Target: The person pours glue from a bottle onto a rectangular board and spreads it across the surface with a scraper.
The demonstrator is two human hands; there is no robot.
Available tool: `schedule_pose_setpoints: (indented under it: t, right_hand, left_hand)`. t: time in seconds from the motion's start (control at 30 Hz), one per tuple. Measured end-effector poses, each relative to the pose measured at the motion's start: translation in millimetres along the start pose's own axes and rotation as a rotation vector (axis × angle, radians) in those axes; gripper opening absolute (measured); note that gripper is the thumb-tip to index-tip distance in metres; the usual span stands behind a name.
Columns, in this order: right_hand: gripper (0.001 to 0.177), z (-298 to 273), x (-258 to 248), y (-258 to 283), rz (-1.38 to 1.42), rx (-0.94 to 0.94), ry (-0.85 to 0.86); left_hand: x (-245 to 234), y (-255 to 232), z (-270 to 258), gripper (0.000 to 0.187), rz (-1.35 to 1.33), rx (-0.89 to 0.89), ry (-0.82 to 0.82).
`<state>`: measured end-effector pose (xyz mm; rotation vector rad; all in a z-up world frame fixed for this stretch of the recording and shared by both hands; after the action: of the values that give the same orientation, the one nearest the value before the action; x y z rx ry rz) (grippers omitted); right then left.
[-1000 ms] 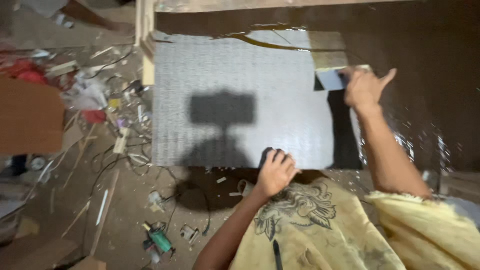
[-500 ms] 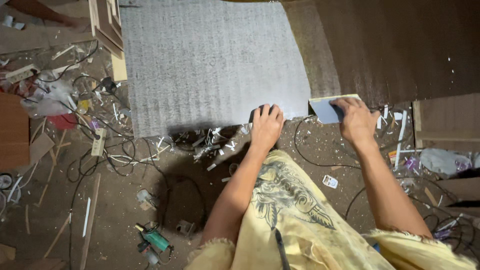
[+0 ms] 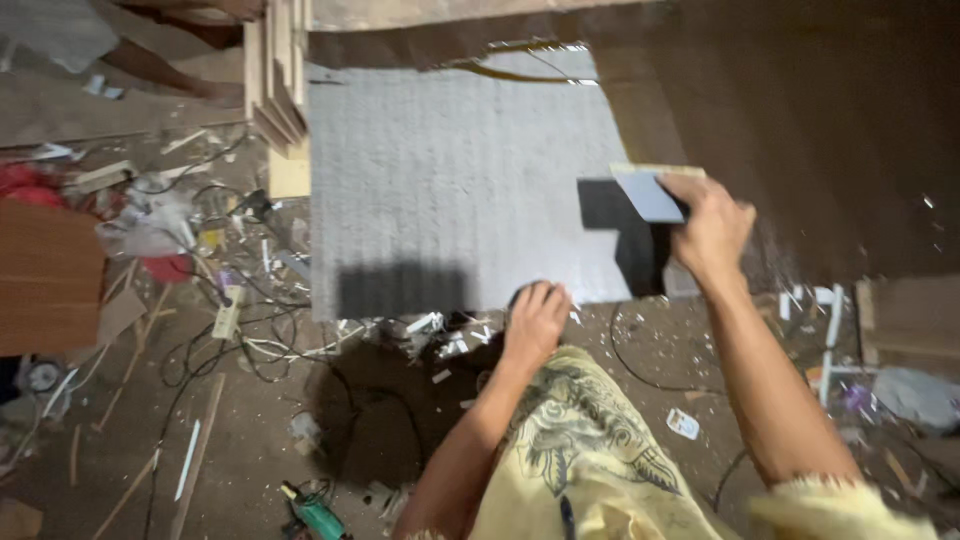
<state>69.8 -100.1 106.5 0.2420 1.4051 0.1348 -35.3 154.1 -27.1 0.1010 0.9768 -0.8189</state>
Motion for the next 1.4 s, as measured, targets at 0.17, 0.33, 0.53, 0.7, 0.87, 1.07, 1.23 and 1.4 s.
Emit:
schedule_pose_setpoints:
  t: [0.17, 0.33, 0.53, 0.7, 0.87, 1.07, 1.23, 1.4]
  right_hand:
    - [0.058, 141.4, 81.6, 57.0, -0.121, -0.124, -0.068]
    - [0.054, 253.6, 136.6, 91.8, -0.011, -0.111, -0.135]
    - [0.075, 283.1, 161.6, 80.6, -0.077, -0.064, 0.043]
    - [0.081, 317.2, 160.1, 88.1, -0.182, -0.03, 0.142]
    - [0.046, 297.1, 162.5, 72.9, -0.403, -0.062, 0.199]
    - [0.041, 191.0, 134.5, 48.2, -0.427, 0.038, 0.222]
    - [0.056, 77.4, 67.1, 64.2, -0.318, 0.043, 0.372]
    - [0.065, -21.4, 86.5, 14.7, -0.386, 0.01, 0.373]
  left_hand:
    - [-13.0, 14.3, 0.4, 0.014, -0.001, 0.014, 0.085]
    - [-38.5, 35.7, 26.9, 0.022, -0.29, 0.024, 0.03]
    - [-30.7, 51.7, 22.1, 0.019, -0.386, 0.03, 0.299]
    - [-26.6, 58.5, 21.0, 0.018, -0.408, 0.089, 0.251]
    - [-44.0, 54.8, 41.0, 0.023, -0.385, 0.11, 0.253]
    - [-11.0, 53.5, 3.4, 0.02, -0.55, -0.384, 0.513]
    - [-19.2, 47.4, -0.2, 0.011, -0.155, 0.109, 0.112]
    - [-16.7, 46.1, -12.2, 0.009, -0.104, 0.105, -0.017]
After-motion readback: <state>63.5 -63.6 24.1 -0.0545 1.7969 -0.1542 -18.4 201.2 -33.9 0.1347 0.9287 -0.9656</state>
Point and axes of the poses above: each hand's wrist, its own z-axis towards the middle knuckle, its own x-axis out of the palm, y = z × x, the point moved 2 cm from there along z, towards the middle knuckle, and after that the axes turned 6 degrees about -y, right-handed, at the moved point
